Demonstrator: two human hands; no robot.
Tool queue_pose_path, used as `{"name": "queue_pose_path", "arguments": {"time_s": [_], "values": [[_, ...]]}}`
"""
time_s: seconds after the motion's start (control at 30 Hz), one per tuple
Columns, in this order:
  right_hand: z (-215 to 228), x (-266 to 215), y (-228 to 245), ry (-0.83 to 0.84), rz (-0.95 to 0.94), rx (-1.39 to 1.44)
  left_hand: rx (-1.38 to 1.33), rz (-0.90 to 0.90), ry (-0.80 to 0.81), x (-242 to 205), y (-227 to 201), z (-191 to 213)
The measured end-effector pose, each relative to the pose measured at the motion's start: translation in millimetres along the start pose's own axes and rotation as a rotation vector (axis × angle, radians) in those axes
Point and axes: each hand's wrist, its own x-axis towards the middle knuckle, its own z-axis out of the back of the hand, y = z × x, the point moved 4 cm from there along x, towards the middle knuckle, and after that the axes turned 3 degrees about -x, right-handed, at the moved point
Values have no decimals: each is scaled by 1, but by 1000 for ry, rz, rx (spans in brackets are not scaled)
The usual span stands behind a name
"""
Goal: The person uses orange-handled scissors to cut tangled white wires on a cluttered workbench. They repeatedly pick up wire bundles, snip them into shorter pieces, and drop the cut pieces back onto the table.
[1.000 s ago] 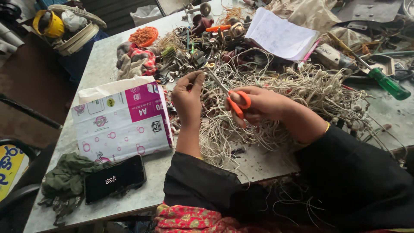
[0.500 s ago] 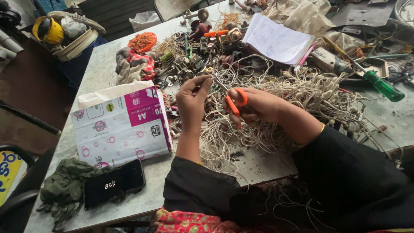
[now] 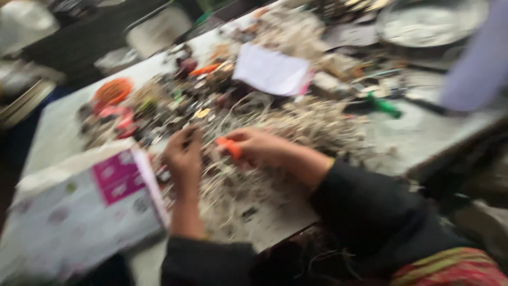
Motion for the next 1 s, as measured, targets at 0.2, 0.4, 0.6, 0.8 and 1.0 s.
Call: {"name": "queue_pose_path", "arguments": {"time_s": [0.2,0.4,0.6,0.8,1.0], "values": [[0,-5,11,-84,33,-15,52,282,-118,-3,17,13],[21,-2,16,-394,89,149,26,138,-191,8,46,23],[41,-6,24,-468,379,387,241,-153,-28,0,30,0],[38,-12,21,-403,496,411,165,-17,238,-13,-2,-31],[36,-16,26,-328,509,413,171,-76,301,-15,-16,-37]]}}
